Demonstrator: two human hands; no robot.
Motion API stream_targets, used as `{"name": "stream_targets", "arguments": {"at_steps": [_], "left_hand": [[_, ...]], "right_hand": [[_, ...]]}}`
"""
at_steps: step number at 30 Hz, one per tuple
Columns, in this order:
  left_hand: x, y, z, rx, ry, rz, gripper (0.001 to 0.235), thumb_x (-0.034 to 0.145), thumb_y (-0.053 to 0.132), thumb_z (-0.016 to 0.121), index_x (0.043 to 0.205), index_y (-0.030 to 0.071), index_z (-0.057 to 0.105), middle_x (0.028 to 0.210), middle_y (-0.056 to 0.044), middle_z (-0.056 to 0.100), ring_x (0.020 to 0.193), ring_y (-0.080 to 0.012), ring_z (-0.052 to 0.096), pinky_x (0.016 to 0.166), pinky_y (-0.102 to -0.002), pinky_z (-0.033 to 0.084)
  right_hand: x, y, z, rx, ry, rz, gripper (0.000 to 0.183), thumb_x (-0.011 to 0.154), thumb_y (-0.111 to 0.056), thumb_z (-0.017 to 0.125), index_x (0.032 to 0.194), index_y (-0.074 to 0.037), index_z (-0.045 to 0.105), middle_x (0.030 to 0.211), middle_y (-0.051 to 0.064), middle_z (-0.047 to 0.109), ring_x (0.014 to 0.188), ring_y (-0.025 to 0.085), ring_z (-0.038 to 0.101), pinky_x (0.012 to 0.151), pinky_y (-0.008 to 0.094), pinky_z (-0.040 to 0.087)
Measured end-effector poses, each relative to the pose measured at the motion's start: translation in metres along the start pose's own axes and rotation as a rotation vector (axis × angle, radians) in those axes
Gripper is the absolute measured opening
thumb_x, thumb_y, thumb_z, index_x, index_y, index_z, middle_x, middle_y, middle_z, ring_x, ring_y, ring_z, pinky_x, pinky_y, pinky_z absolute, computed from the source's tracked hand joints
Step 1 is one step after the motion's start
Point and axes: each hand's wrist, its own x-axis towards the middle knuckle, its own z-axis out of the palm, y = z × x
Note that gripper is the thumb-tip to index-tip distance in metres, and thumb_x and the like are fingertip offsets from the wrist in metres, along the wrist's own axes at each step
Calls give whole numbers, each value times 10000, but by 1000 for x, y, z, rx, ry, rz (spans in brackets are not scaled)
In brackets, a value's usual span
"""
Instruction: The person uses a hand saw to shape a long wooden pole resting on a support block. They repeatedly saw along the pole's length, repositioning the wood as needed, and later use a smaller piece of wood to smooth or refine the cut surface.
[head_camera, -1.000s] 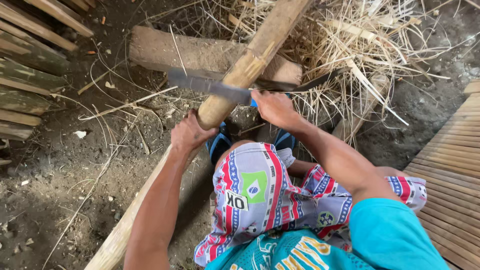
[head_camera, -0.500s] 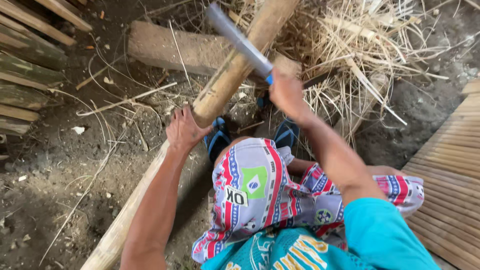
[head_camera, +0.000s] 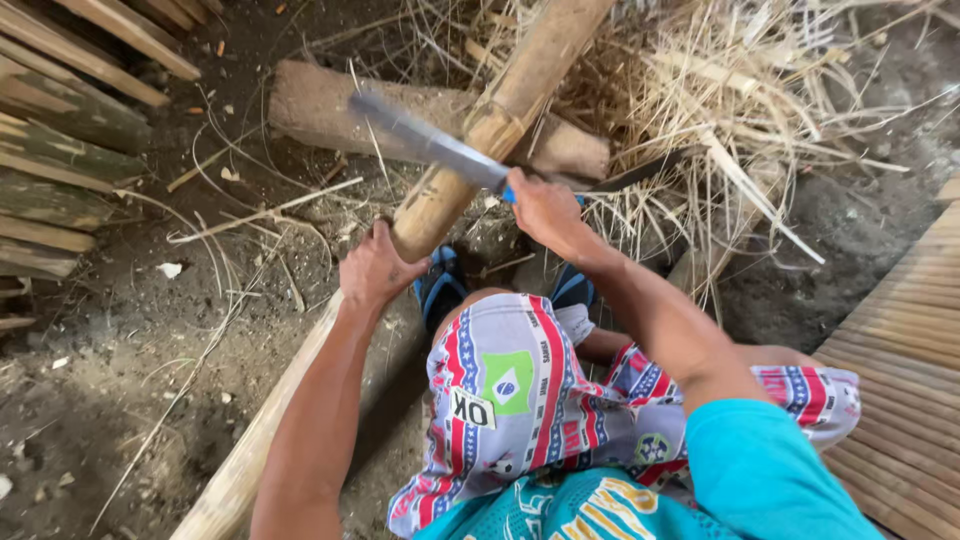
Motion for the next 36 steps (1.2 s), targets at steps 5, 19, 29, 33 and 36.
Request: {"name": "stream_targets", "arguments": {"at_steps": [5,19,29,33,36], "left_hand": [[-4,6,-6,-38,22,-38,1067,737,773,731,1463,56,419,1028,-219,728,882,-358,743,748,-461,619],[-22,26,9,-106,259,10,1038,694,561,849,1458,38,380,1295,-219,612,1149,-419,641,911,-541,548],[-25,24,7,-72,105,-31,1015,728,569,826,1467,35,380,1304,-248,616,1124,-410,663,934,-510,563],[-21,26,7,-78,229,-7,1054,715,593,833,1477,36,363,1332,-244,585,1166,-417,627,951,-533,524],[-26,33,11,-36,260,21,1140,684,603,858,1482,-6,318,1329,-292,538,1160,-441,585,959,-539,484]], "right_hand": [[29,51,-12,-189,57,147,204,928,-137,625,1101,-88,528,848,203,713,748,425,705,654,590,539],[-5,-4,-25,-195,-54,-86,185,939,-130,620,1094,-120,521,824,191,683,704,415,696,592,558,539],[3,20,-17,-25,-116,24,96,1066,-82,480,1148,-111,521,842,158,675,712,336,687,555,470,540],[49,82,-49,-67,42,443,186,1001,-156,560,1158,-64,522,775,184,689,696,390,694,576,535,538],[44,70,-61,-52,39,397,266,948,-142,573,1190,-46,519,767,167,689,666,364,703,577,522,552]]}}
